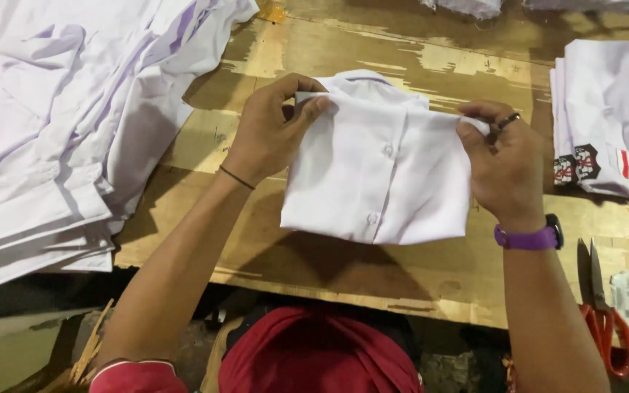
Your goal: Folding a white collared shirt neatly on a wooden workbench.
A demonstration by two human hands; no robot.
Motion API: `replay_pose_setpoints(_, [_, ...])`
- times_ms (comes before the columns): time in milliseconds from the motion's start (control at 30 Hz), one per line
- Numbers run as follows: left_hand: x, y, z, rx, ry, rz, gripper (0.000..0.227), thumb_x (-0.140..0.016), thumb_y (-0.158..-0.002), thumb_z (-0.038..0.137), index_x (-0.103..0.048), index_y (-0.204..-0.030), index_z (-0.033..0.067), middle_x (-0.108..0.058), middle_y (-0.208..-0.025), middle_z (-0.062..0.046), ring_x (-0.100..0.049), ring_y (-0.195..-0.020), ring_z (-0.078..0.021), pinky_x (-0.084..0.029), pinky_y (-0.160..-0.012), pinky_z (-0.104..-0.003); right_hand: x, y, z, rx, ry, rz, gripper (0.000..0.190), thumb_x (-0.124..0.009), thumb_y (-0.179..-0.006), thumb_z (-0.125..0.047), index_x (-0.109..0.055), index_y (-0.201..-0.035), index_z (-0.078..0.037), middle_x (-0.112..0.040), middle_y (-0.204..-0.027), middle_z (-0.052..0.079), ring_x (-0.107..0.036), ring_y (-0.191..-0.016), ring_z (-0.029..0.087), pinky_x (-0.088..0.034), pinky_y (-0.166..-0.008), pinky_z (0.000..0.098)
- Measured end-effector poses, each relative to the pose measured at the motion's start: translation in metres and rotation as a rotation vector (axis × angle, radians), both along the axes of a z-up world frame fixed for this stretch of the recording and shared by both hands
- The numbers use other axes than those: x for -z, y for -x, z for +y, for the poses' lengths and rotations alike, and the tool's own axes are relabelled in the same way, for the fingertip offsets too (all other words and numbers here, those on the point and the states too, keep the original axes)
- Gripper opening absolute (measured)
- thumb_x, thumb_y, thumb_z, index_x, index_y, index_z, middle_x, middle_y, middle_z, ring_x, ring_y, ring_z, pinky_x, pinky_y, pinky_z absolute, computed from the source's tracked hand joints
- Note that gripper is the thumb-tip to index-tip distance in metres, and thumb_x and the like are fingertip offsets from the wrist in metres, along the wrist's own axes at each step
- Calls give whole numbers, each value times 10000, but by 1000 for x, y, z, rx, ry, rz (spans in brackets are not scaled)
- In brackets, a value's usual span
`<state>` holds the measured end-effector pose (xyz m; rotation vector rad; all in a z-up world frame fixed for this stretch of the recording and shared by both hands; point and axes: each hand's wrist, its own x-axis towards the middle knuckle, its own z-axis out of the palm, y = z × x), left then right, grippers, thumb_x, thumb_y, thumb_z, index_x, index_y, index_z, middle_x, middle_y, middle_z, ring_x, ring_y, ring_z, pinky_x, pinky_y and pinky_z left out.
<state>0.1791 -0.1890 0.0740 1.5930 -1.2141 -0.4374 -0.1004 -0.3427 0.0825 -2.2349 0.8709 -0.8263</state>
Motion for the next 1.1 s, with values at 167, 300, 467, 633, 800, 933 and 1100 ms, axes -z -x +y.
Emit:
replay_pose_setpoints(167, [20, -24, -48, -100, -215, 87, 98, -708, -988, 263, -717, -1022, 171, -649, -879, 51, -538, -758, -86, -462, -588, -246, 37, -37, -56, 27, -139, 86, 160, -648, -1043, -78, -701, -1194, -77, -713, -1130, 33, -588, -893, 136, -487, -780, 277])
replay_pose_setpoints(300, [42, -41, -69, -144, -254, 24, 167, -719, -973, 326, -701, -1065, 189, -688, -983, 42, -548, -894, -132, -489, -629, -300, 54, -56, -76, 49, -260, 69, 130, -662, -1024, -97, -709, -1144, -87, -730, -1133, 34, -662, -1048, 133, -532, -874, 278])
replay_pose_setpoints(467, [45, -44, -71, -163, -259, 47, 220, -685, -992, 362, -669, -1088, 165, -585, -809, -9, -597, -504, -137, -494, -389, -284, 59, -66, -80, 114, -304, 86, 140, -714, -980, -143, -701, -1111, -96, -733, -1140, 22, -685, -1112, 144, -554, -896, 281])
replay_pose_setpoints(633, [61, -47, -74, -234, -275, -59, 304, -731, -934, 426, -647, -1131, 210, -750, -1016, -25, -700, -996, -157, -552, -738, -347, 72, -69, -84, 197, -344, 117, 193, -785, -939, -206, -691, -1079, -113, -727, -1098, 8, -672, -1040, 117, -566, -870, 265])
replay_pose_setpoints(800, [24, -38, -56, -261, -422, 243, 379, -609, -1010, 293, -501, -1317, 99, -662, -1050, -39, -755, -823, -172, -673, -667, -262, 57, -56, -70, 386, -429, -8, 200, -659, -1031, -257, -607, -1185, -140, -645, -1084, 14, -652, -848, 112, -579, -614, 232])
replay_pose_setpoints(933, [13, -22, 21, -131, -305, 351, 284, -448, -1070, 370, -542, -1118, 107, -533, -902, 8, -486, -718, -81, -459, -596, -218, 34, -4, -27, 357, -696, -149, 195, -472, -1143, -293, -516, -1186, -109, -637, -1047, 81, -603, -839, 168, -523, -707, 275])
replay_pose_setpoints(1100, [-6, 26, 69, 52, -501, 608, 512, -547, -955, 386, -592, -1343, 56, -470, -510, 1, -553, -350, -147, -595, -305, -328, 52, 46, 31, 184, -988, 110, 646, -549, -997, -375, -460, -1566, -82, -673, -714, 187, -493, -501, 157, -351, -412, 251])
